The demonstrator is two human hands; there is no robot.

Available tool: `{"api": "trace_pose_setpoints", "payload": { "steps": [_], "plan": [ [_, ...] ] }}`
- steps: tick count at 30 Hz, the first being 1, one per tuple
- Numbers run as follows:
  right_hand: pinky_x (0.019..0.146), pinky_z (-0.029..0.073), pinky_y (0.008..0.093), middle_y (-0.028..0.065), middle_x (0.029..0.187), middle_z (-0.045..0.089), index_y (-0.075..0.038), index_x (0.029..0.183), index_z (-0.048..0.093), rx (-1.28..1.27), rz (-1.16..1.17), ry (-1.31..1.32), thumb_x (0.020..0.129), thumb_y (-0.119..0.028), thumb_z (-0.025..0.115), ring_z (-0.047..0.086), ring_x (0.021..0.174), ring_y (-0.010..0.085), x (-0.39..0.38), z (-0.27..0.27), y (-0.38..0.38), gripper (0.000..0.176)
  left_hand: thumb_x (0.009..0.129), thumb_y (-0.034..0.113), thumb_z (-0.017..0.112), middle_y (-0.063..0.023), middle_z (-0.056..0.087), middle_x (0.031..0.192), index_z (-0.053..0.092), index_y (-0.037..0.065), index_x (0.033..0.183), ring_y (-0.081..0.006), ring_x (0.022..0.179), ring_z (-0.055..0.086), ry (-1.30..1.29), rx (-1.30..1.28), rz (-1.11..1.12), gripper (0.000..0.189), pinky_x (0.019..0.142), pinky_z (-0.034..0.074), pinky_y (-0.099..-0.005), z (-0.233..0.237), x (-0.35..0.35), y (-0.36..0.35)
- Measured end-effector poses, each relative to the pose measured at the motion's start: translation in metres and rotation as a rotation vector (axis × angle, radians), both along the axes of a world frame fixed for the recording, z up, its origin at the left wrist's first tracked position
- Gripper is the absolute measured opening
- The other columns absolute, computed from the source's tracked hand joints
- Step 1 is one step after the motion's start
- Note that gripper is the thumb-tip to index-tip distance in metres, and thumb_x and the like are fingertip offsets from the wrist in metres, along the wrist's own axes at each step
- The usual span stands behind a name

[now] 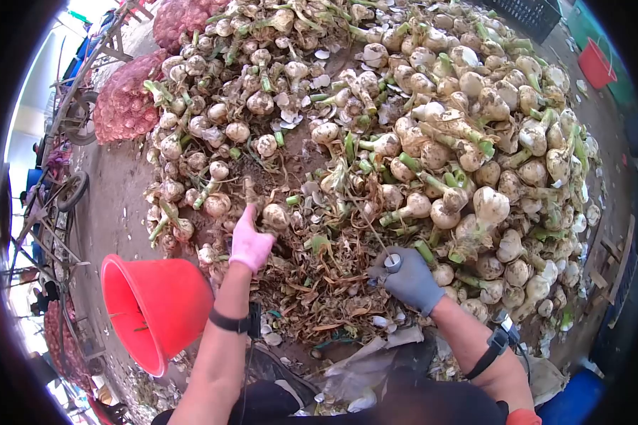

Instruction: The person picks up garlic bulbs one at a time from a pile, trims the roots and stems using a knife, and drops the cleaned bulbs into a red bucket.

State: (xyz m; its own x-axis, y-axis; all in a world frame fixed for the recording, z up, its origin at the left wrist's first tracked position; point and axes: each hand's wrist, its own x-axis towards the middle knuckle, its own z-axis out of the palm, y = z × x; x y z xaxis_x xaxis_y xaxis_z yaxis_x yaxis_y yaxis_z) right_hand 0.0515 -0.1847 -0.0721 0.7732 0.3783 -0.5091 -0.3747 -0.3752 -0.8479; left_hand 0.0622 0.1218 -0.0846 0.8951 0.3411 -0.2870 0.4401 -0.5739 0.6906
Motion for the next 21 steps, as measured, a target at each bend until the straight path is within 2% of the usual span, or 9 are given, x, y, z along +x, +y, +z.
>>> {"api": "trace_pose_setpoints", "payload": {
  "steps": [2, 4, 6, 7, 10, 11, 12, 15, 21],
  "plan": [
    [0.061, 0.047, 0.0294, 0.0072, 0.067, 0.062, -0.003, 0.081, 0.066, -0.060, 0.040, -0.088, 0.076, -0.014, 0.073, 0.057, 0.061, 0.0133, 0.002, 0.006, 0.002, 0.014, 0.073, 0.001, 0.074, -0.0138, 0.059, 0.122, 0.044, -0.001, 0.133, -0.0210, 0.112, 0.057, -0.049, -0.540, 0.061, 0.067, 0.100, 0.043, -0.0311, 0.028, -0.012, -0.029],
    [0.059, 0.046, 0.0286, 0.0048, 0.069, 0.064, -0.003, 0.082, 0.065, -0.100, 0.067, -0.125, 0.075, -0.011, 0.074, 0.056, 0.062, 0.0107, 0.005, 0.025, 0.009, 0.015, 0.076, -0.004, 0.067, -0.0118, 0.057, 0.121, 0.041, -0.005, 0.133, -0.0175, 0.110, 0.056, 0.007, -0.763, 0.088, 0.063, 0.098, 0.043, -0.0278, 0.061, -0.021, -0.053],
    [0.059, 0.047, 0.0308, 0.0104, 0.071, 0.065, -0.003, 0.087, 0.065, -0.109, 0.122, -0.414, 0.076, -0.011, 0.072, 0.059, 0.060, 0.0182, 0.007, 0.048, 0.017, 0.015, 0.075, -0.007, 0.063, -0.0106, 0.057, 0.121, 0.040, -0.006, 0.134, -0.0159, 0.111, 0.054, -0.028, -0.927, 0.068, 0.063, 0.097, 0.043, -0.0269, 0.071, -0.032, -0.067],
    [0.060, 0.047, 0.0343, 0.0147, 0.072, 0.064, -0.004, 0.088, 0.064, -0.106, 0.173, -0.470, 0.074, -0.009, 0.071, 0.061, 0.063, 0.0290, 0.009, 0.055, 0.020, 0.017, 0.075, -0.009, 0.060, -0.0088, 0.056, 0.120, 0.042, -0.004, 0.132, -0.0152, 0.109, 0.054, -0.027, -0.935, 0.068, 0.060, 0.095, 0.043, -0.0267, 0.073, -0.039, -0.072],
    [0.064, 0.050, 0.0419, 0.0153, 0.075, 0.065, -0.009, 0.093, 0.061, -0.149, 0.290, -0.546, 0.074, -0.016, 0.068, 0.064, 0.074, 0.0350, 0.012, 0.074, 0.021, 0.021, 0.076, -0.007, 0.062, -0.0051, 0.056, 0.112, 0.039, 0.003, 0.132, -0.0149, 0.103, 0.055, -0.103, -0.906, -0.070, 0.061, 0.092, 0.045, -0.0296, 0.083, -0.048, -0.089],
    [0.064, 0.051, 0.0423, 0.0142, 0.075, 0.064, -0.010, 0.092, 0.059, -0.175, 0.335, -0.559, 0.072, -0.017, 0.069, 0.065, 0.074, 0.0346, 0.012, 0.080, 0.020, 0.023, 0.077, -0.004, 0.066, -0.0056, 0.056, 0.111, 0.027, 0.005, 0.139, -0.0159, 0.104, 0.056, -0.348, -0.160, -0.494, 0.074, 0.089, 0.048, -0.0314, 0.066, -0.054, -0.085],
    [0.064, 0.051, 0.0423, 0.0142, 0.075, 0.064, -0.010, 0.092, 0.059, -0.173, 0.331, -0.560, 0.072, -0.017, 0.069, 0.065, 0.074, 0.0346, 0.010, 0.082, 0.020, 0.023, 0.077, -0.004, 0.066, -0.0056, 0.056, 0.111, 0.027, 0.005, 0.139, -0.0159, 0.104, 0.056, -0.348, -0.158, -0.497, 0.074, 0.089, 0.048, -0.0314, 0.063, -0.059, -0.085],
    [0.064, 0.050, 0.0430, 0.0130, 0.076, 0.064, -0.010, 0.092, 0.059, -0.211, 0.382, -0.587, 0.071, -0.015, 0.067, 0.065, 0.075, 0.0340, 0.005, 0.088, 0.017, 0.023, 0.074, -0.001, 0.074, -0.0076, 0.056, 0.116, 0.013, 0.007, 0.143, -0.0191, 0.104, 0.060, -0.177, -0.695, -0.182, 0.092, 0.087, 0.051, -0.0328, 0.077, -0.064, -0.093],
    [0.061, 0.049, 0.0444, 0.0122, 0.077, 0.063, -0.011, 0.092, 0.058, -0.184, 0.418, -0.631, 0.071, -0.015, 0.065, 0.064, 0.073, 0.0339, -0.001, 0.092, 0.013, 0.023, 0.076, 0.007, 0.078, -0.0068, 0.059, 0.114, 0.025, 0.006, 0.141, -0.0163, 0.102, 0.060, -0.291, -0.865, -0.127, 0.084, 0.089, 0.052, -0.0328, 0.095, -0.063, -0.100]
  ]
}}
